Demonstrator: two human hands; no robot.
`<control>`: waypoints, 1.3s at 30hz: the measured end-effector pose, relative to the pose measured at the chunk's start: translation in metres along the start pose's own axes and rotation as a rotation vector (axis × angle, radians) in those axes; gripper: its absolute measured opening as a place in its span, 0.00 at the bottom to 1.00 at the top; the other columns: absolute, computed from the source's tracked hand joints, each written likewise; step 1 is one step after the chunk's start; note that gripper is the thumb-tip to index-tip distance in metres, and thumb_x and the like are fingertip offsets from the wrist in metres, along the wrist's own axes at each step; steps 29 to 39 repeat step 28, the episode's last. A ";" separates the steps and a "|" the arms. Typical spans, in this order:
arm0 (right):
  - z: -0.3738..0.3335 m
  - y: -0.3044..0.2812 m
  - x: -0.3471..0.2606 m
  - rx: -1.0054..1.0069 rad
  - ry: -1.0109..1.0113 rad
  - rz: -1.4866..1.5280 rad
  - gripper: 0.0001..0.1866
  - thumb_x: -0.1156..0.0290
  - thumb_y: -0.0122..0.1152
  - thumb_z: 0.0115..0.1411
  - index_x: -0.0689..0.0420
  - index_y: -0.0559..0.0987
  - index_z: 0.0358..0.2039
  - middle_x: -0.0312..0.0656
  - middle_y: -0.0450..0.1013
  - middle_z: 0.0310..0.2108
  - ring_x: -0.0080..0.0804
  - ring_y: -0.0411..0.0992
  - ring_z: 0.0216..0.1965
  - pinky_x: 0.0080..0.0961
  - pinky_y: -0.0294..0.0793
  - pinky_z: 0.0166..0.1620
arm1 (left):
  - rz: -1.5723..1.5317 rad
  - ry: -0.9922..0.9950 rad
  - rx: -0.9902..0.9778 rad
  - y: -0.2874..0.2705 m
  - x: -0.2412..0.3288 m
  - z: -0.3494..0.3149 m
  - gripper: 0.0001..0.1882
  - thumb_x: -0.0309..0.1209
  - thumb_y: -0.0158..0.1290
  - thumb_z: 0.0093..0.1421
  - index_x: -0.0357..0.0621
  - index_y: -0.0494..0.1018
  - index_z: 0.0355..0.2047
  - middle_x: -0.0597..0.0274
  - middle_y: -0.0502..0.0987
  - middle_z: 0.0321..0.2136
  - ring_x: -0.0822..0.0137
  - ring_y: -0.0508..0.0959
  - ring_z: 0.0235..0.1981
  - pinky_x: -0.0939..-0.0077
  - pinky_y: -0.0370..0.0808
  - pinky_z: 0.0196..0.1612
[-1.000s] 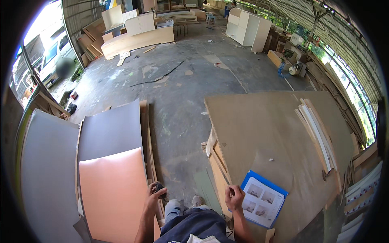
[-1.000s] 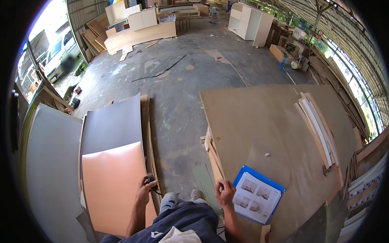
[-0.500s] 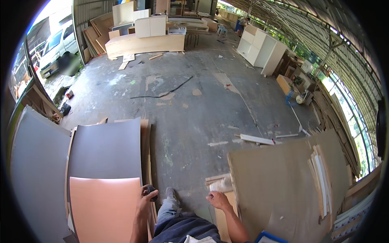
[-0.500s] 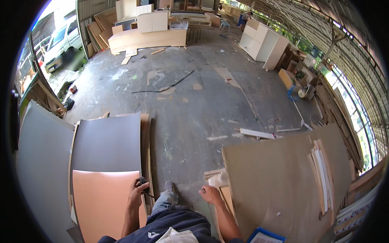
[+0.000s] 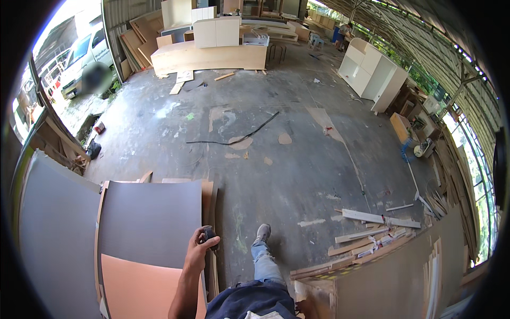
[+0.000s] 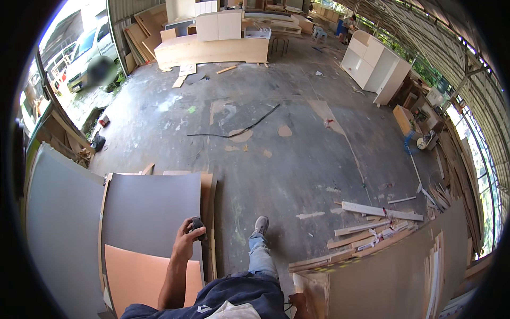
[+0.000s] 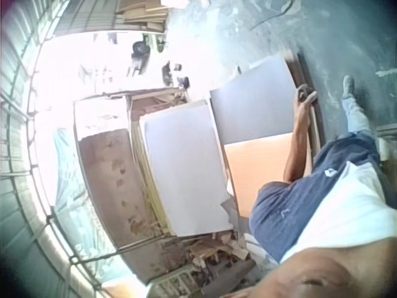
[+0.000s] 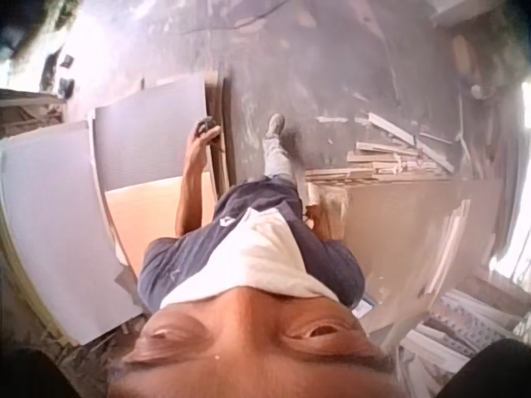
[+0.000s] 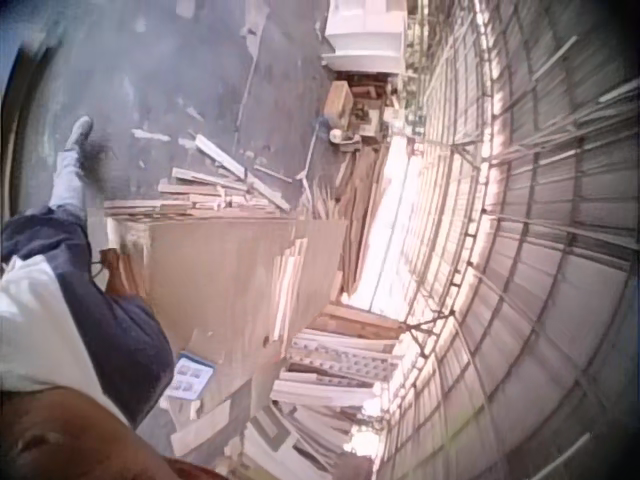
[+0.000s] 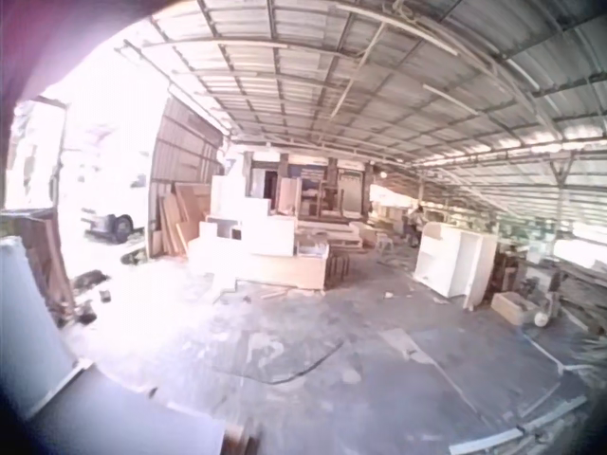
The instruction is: The person marks a wood plank with a pencil and aligns it with other planks on a worktable.
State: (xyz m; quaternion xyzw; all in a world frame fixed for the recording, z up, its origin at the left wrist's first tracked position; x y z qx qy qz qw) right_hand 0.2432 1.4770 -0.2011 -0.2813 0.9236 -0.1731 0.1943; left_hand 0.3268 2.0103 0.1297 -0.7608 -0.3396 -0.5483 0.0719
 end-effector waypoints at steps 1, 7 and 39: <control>0.003 0.003 -0.023 0.007 0.013 0.044 0.13 0.61 0.62 0.54 0.58 0.83 0.29 0.42 0.78 0.21 0.32 0.77 0.21 0.28 0.78 0.30 | 0.009 -0.008 -0.007 0.005 0.005 0.021 0.26 0.28 0.64 0.50 0.39 0.69 0.49 0.63 0.72 0.34 0.71 0.73 0.36 0.76 0.71 0.39; 0.097 -0.048 -0.219 0.000 -0.417 -0.473 0.15 0.58 0.59 0.53 0.55 0.82 0.31 0.44 0.79 0.28 0.37 0.78 0.26 0.36 0.78 0.35 | -0.001 0.014 0.104 0.029 0.048 0.167 0.25 0.26 0.64 0.50 0.39 0.69 0.47 0.64 0.73 0.33 0.71 0.74 0.34 0.76 0.71 0.37; 0.221 -0.018 -1.047 -0.045 -0.738 -0.346 0.08 0.66 0.62 0.55 0.56 0.82 0.31 0.39 0.78 0.24 0.27 0.76 0.24 0.25 0.73 0.29 | -0.052 -0.012 0.379 0.014 0.213 0.654 0.24 0.28 0.63 0.50 0.40 0.67 0.46 0.61 0.74 0.31 0.66 0.77 0.29 0.68 0.78 0.32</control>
Point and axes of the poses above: each hand's wrist, its own z-axis towards the middle knuckle, its own y-axis out of the palm, x = y × z, the point moved 2 cm from there along z, towards the middle knuckle
